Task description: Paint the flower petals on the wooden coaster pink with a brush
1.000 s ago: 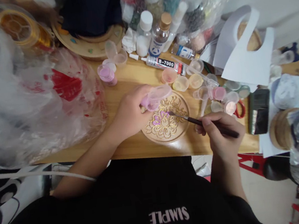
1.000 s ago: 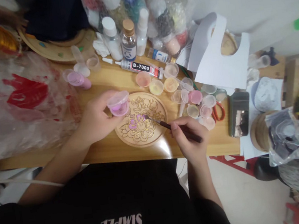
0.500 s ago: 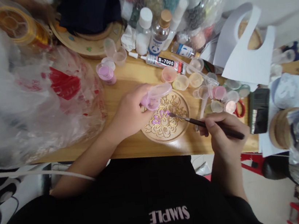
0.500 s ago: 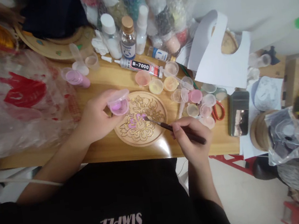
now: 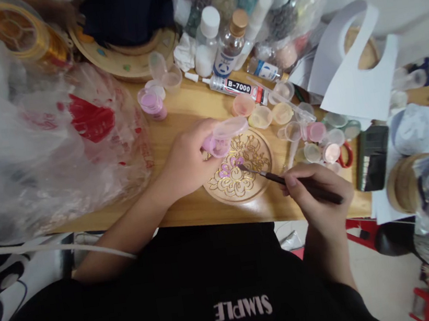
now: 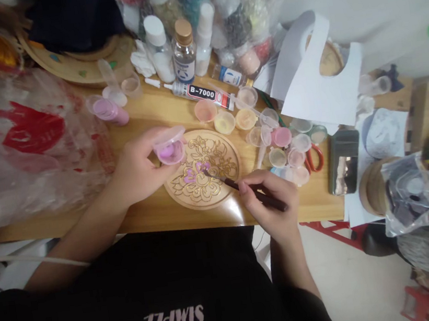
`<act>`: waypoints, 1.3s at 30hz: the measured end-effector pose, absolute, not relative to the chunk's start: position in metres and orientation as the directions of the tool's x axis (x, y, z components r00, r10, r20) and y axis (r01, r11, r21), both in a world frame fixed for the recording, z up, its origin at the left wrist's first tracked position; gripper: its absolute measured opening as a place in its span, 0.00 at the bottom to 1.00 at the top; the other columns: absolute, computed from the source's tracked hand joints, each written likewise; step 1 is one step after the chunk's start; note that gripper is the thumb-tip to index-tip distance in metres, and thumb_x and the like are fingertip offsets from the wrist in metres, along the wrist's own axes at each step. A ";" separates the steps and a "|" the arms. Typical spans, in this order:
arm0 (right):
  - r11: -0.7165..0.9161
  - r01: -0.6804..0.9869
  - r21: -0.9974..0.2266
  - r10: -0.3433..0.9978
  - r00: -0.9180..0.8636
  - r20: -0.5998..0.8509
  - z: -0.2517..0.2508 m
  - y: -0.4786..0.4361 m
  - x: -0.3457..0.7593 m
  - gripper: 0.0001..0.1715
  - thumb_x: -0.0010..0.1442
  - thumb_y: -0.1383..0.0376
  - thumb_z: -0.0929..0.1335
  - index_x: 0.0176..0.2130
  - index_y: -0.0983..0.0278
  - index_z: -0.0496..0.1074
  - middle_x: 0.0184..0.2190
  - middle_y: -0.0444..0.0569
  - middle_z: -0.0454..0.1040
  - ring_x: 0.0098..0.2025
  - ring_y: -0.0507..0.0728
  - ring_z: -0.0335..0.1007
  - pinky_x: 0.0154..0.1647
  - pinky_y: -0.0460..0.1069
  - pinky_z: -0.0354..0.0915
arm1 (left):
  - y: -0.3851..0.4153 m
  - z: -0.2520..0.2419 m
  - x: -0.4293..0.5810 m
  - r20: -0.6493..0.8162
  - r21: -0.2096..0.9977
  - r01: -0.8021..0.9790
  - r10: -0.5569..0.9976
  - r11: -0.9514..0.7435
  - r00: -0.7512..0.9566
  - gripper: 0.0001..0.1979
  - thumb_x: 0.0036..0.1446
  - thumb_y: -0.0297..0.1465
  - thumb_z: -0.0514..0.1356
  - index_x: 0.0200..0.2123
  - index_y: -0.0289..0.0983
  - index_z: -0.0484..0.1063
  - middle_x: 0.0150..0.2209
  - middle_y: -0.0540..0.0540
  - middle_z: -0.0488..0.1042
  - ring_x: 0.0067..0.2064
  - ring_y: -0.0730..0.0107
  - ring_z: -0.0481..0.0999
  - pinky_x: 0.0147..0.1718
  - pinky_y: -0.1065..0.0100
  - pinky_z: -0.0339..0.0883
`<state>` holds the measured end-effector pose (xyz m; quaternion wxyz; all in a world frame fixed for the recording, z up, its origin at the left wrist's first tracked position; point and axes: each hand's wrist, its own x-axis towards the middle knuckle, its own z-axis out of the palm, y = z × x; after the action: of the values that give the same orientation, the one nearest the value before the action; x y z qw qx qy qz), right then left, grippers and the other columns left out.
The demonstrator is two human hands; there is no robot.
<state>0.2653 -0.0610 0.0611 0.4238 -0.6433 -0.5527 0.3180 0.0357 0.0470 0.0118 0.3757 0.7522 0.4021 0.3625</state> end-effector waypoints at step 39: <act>0.166 0.518 -0.839 0.986 -0.110 0.127 0.071 -0.065 0.264 0.13 0.58 0.76 0.72 0.40 0.59 0.78 0.30 0.44 0.77 0.32 0.53 0.75 0.32 0.49 0.69 | 0.047 0.014 0.035 0.229 0.855 0.344 0.878 -0.388 0.420 0.20 0.54 0.24 0.63 0.52 0.35 0.76 0.49 0.44 0.82 0.50 0.61 0.82 0.50 0.63 0.78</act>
<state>0.2642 -0.0655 0.0712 0.3631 -0.5598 -0.6717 0.3220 0.0354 0.0468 0.0143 0.3764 0.7538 0.4054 0.3545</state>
